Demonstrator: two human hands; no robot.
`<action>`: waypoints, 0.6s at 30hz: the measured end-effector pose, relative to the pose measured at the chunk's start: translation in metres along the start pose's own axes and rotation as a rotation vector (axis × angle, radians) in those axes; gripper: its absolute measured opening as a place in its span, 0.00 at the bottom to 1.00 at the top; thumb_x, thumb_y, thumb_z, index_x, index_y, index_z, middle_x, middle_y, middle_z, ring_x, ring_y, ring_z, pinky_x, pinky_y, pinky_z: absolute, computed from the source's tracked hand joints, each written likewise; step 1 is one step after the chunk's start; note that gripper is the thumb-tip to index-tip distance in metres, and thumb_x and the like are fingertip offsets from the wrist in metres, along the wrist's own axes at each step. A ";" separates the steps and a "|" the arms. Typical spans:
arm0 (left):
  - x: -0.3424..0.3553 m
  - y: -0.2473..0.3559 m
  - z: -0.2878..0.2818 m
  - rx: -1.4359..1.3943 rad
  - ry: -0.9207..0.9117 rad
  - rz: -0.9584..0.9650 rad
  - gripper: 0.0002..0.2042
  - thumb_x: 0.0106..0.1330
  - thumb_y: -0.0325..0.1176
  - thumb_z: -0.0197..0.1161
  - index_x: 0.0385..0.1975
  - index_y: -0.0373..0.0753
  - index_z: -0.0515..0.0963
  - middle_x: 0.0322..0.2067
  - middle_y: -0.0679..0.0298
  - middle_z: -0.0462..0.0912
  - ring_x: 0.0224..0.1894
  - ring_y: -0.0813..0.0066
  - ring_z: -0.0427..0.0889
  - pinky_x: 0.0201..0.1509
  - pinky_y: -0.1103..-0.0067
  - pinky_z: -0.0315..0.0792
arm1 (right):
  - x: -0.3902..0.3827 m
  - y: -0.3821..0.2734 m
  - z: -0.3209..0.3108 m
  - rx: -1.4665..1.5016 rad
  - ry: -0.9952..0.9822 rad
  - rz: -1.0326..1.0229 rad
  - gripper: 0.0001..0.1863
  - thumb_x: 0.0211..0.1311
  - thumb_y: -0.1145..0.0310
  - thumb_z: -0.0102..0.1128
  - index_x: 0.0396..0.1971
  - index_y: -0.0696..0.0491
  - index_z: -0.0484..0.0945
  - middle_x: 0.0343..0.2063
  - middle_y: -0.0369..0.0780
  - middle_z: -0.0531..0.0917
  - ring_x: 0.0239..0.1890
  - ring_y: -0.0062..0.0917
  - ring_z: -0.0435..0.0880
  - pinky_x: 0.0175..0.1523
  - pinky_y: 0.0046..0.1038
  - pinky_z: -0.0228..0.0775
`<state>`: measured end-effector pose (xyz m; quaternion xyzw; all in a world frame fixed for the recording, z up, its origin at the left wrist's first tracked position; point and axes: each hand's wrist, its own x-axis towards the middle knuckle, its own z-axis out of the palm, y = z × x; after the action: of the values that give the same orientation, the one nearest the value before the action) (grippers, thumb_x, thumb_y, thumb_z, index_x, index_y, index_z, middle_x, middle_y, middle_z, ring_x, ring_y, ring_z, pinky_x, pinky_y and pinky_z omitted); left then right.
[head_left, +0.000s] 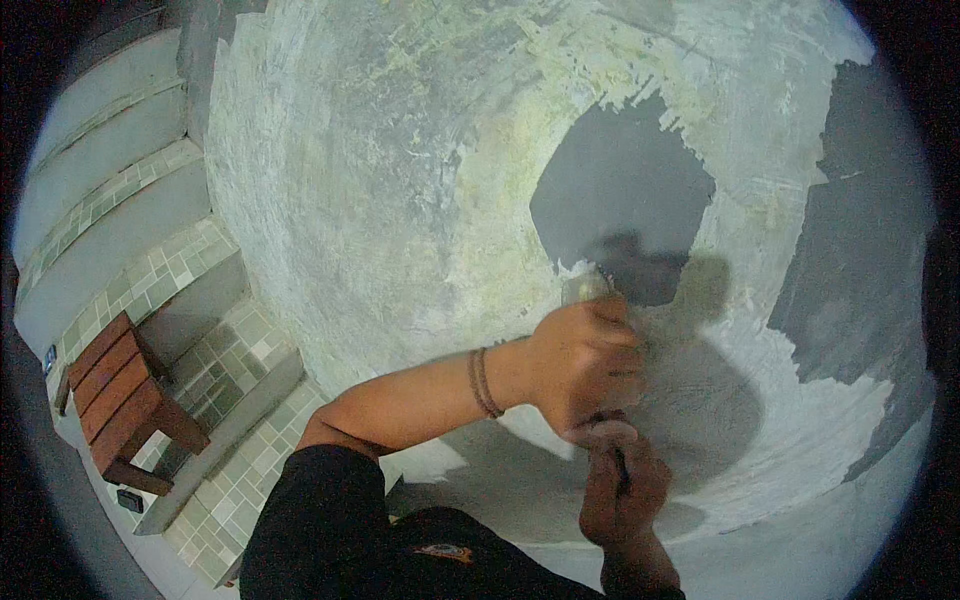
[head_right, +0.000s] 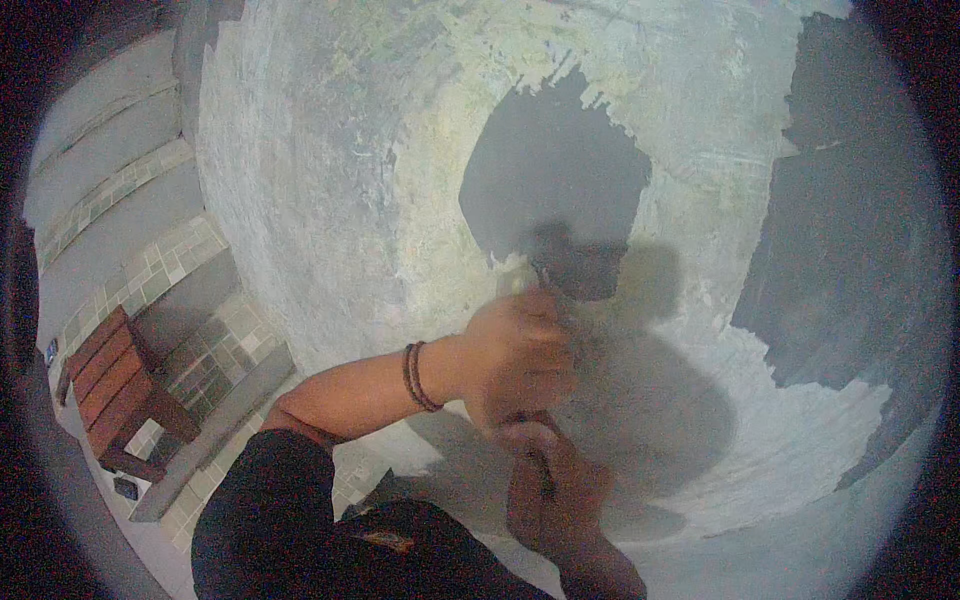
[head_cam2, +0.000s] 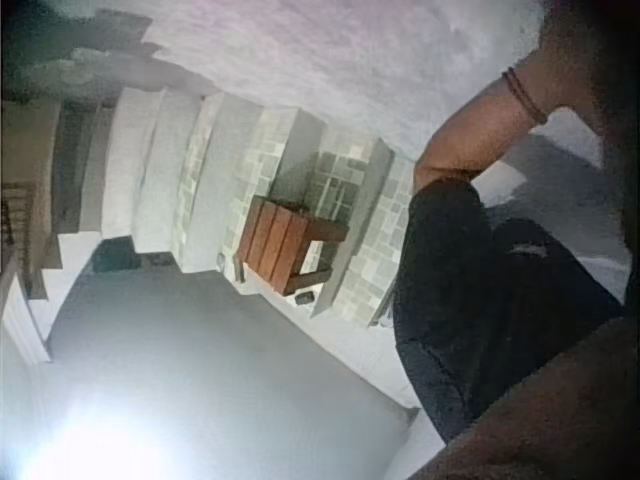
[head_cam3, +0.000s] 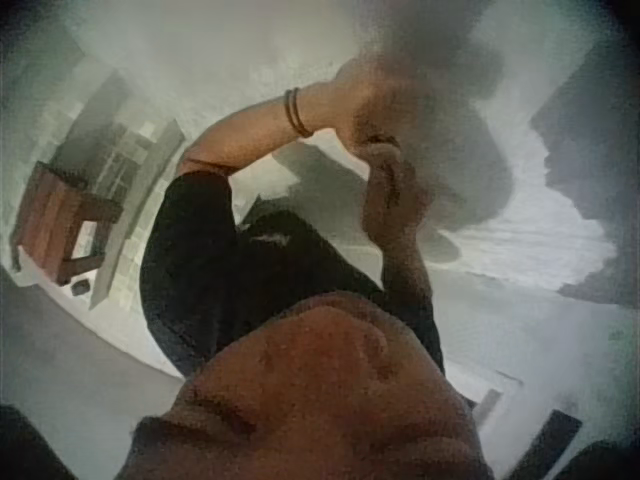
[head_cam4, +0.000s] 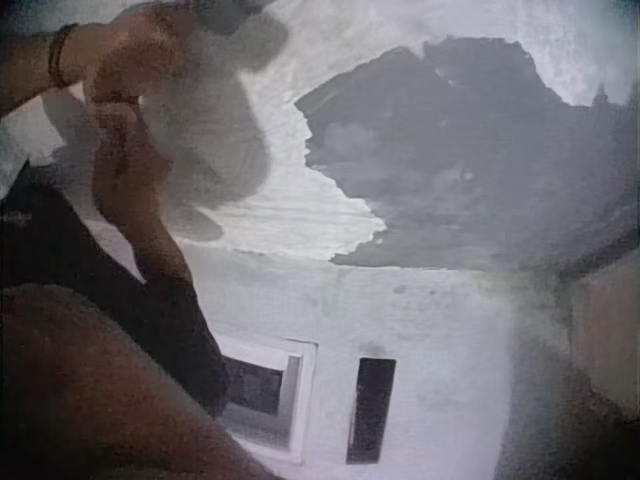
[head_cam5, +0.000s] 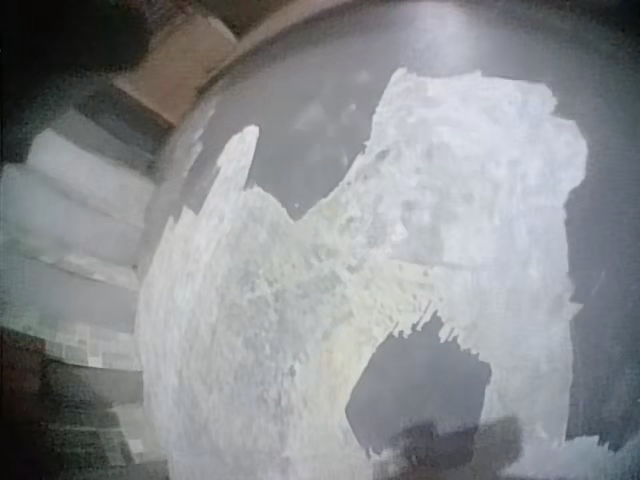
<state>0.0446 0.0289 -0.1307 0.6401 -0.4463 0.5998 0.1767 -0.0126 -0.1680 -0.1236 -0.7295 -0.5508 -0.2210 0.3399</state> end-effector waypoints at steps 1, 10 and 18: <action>0.000 0.001 0.001 0.008 0.009 0.023 0.20 0.46 0.55 0.66 0.12 0.47 0.68 0.16 0.68 0.66 0.21 0.65 0.71 0.29 0.68 0.63 | -0.001 0.000 0.000 -0.042 -0.015 0.034 0.08 0.69 0.73 0.51 0.42 0.56 0.79 0.38 0.50 0.87 0.31 0.39 0.88 0.36 0.32 0.79; -0.003 -0.003 0.002 0.031 -0.015 0.029 0.20 0.49 0.55 0.65 0.12 0.47 0.67 0.16 0.68 0.65 0.20 0.64 0.71 0.29 0.68 0.63 | -0.007 0.000 -0.003 -0.037 -0.101 0.201 0.09 0.68 0.72 0.54 0.44 0.49 0.80 0.47 0.49 0.87 0.37 0.44 0.90 0.39 0.37 0.81; -0.004 -0.003 -0.010 0.065 -0.045 0.025 0.21 0.49 0.54 0.66 0.13 0.46 0.67 0.17 0.67 0.67 0.21 0.64 0.72 0.32 0.68 0.65 | 0.003 0.001 0.013 0.001 0.037 0.096 0.10 0.70 0.73 0.48 0.39 0.59 0.81 0.34 0.45 0.86 0.29 0.27 0.85 0.37 0.26 0.76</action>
<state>0.0413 0.0402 -0.1313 0.6533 -0.4387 0.6014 0.1382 -0.0111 -0.1567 -0.1311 -0.7509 -0.5087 -0.2177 0.3605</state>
